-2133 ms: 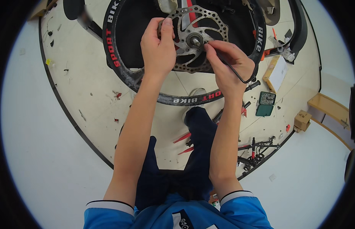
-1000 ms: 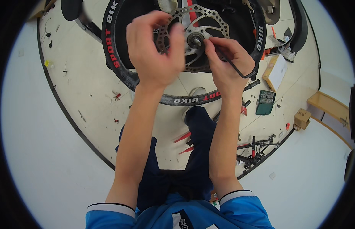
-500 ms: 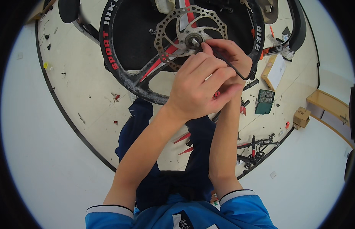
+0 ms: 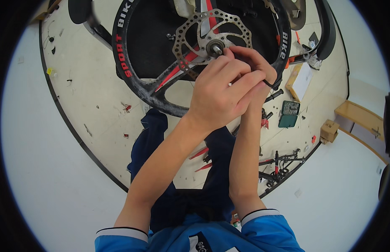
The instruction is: The person uses an Allen key to tighten bolts on a bicycle wheel's disc brake rotor. They repeatedly adjust the rotor and tighten the bolts while the wheel remains mounted on a stand.
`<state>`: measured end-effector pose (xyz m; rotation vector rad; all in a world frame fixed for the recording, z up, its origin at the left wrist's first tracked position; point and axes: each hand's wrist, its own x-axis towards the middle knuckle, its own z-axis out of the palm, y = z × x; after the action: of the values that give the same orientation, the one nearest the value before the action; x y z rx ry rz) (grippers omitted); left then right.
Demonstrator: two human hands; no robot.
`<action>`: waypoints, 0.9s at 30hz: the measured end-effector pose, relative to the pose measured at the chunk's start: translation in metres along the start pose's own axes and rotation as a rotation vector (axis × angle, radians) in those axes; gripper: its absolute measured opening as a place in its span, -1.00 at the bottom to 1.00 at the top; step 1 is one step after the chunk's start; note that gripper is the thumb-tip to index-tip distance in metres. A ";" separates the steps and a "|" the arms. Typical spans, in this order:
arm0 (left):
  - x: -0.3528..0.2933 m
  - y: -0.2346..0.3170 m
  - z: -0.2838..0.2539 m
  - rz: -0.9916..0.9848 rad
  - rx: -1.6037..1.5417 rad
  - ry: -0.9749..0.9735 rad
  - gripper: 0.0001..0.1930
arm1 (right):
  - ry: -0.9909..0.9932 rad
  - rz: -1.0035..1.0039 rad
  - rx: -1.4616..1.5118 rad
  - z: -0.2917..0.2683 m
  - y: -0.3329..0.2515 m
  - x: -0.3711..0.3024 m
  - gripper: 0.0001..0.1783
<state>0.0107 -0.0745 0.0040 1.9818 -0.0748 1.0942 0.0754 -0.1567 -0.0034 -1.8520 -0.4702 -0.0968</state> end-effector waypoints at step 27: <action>0.004 -0.004 -0.002 0.030 0.044 0.089 -0.72 | 0.052 -0.190 -0.149 0.003 0.003 -0.003 -0.79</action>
<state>0.0134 -0.0696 0.0045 1.9734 -0.0338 1.2114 0.0735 -0.1552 -0.0082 -1.9417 -0.6160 -0.3153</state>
